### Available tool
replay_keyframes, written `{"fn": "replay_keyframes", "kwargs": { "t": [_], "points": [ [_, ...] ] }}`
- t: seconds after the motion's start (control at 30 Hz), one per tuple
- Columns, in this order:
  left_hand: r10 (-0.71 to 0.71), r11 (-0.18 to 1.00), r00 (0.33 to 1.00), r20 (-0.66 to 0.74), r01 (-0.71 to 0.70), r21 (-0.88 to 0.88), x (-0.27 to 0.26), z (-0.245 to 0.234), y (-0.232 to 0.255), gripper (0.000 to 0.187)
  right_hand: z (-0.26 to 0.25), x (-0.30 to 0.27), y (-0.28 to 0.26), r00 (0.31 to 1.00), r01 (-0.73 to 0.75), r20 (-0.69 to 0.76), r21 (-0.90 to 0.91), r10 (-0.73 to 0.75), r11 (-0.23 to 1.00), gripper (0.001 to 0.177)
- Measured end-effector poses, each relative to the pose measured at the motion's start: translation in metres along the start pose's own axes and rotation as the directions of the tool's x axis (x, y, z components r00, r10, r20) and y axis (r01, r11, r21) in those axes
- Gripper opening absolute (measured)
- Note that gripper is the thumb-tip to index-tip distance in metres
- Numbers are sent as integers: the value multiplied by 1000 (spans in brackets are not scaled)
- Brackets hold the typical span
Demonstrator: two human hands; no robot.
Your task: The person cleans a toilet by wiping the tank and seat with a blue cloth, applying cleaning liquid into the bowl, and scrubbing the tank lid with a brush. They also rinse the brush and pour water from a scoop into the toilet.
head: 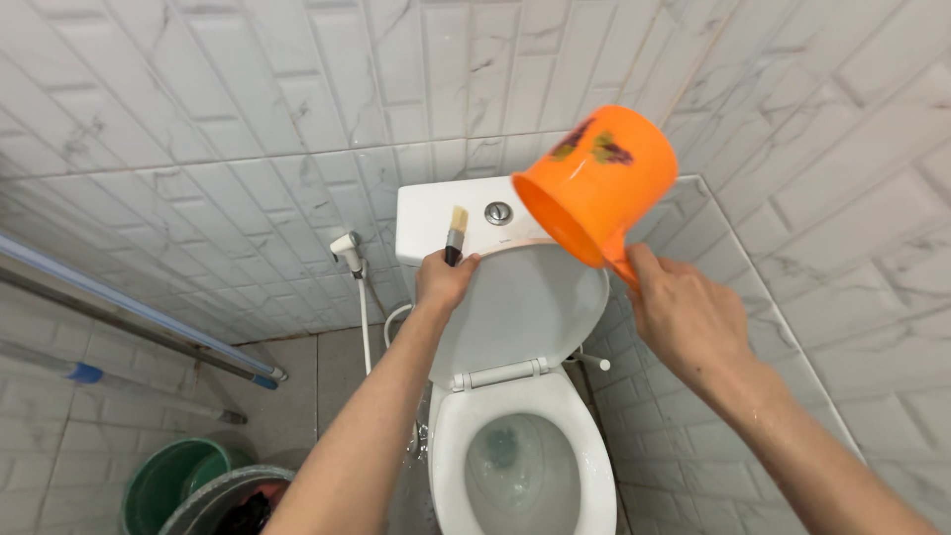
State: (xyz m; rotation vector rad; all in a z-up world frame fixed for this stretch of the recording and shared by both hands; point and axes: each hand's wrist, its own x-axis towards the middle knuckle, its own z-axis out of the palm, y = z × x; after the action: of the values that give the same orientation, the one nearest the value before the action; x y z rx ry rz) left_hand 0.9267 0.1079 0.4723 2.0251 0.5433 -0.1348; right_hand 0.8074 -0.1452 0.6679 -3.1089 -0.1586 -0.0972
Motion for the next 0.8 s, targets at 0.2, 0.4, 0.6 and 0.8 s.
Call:
{"fn": "replay_keyframes", "kwargs": {
  "t": [0.2, 0.4, 0.6, 0.8],
  "points": [
    [211, 961, 977, 4, -208, 183, -44, 0, 47, 27, -1, -44, 24, 942, -324, 142, 152, 304, 934, 41],
    [77, 994, 873, 481, -104, 29, -138, 44, 95, 21, -17, -114, 63, 837, -545, 277, 495, 472, 676, 42],
    [20, 1000, 689, 724, -21, -8, -252, 95, 104, 13, -25, -214, 96, 698, -705, 427, 552, 575, 446, 67],
    [-50, 992, 412, 910, -89, 95, -364, 126, 80, 7, -29, -351, 124, 529, -848, 626, 410, 573, 335, 72]
  ]
}}
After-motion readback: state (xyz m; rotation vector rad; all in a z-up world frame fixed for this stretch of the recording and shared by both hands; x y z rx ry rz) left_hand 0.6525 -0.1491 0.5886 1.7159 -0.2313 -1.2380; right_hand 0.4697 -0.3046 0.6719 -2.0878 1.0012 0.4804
